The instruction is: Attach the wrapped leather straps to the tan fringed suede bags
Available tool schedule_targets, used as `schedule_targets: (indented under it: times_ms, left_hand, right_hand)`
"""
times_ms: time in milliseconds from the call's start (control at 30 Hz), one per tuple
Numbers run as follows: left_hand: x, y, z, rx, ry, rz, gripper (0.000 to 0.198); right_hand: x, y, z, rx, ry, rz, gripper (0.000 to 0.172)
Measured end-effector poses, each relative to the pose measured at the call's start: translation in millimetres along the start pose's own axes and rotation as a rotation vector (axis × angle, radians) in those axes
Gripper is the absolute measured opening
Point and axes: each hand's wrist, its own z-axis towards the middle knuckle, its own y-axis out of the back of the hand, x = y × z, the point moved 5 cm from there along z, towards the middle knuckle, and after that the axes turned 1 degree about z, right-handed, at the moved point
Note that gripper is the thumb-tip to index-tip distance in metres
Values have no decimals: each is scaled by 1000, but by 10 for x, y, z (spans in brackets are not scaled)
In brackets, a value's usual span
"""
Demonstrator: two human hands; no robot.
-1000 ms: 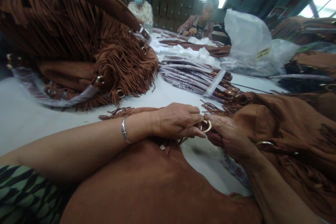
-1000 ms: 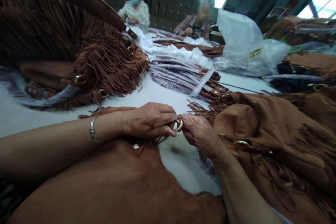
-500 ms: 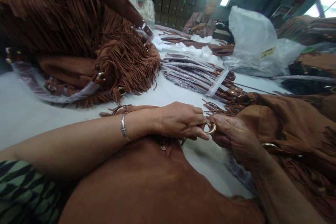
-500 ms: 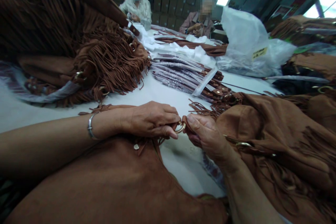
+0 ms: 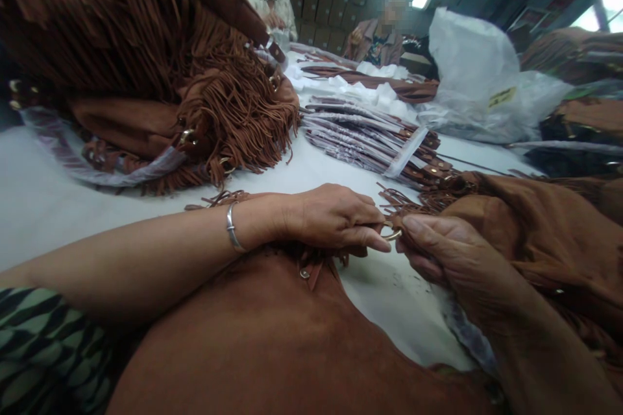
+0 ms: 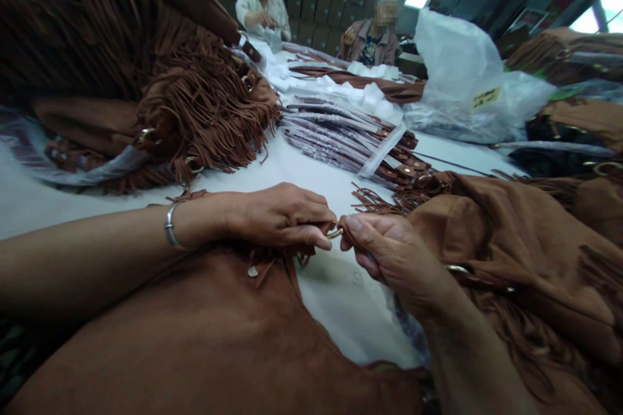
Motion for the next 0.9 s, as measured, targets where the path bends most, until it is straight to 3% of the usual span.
schedule_targets:
  times_ms: [167, 367, 567, 733, 900]
  left_hand:
    - [-34, 14, -16, 27, -40, -73, 36]
    - [-57, 12, -61, 28, -178, 65, 34]
    - [-42, 20, -39, -132, -172, 248, 43]
    - [-111, -22, -33, -136, -133, 334, 46]
    - [-112, -7, -26, -120, -79, 228, 41]
  right_hand:
    - [-24, -23, -28, 69, -52, 136, 36]
    - [-16, -131, -78, 210, -63, 101, 38]
    - [-39, -48, -9, 108, -14, 189, 38]
    - [-25, -19, -39, 92, 14, 182, 36]
    - [62, 0, -85, 81, 28, 16, 38]
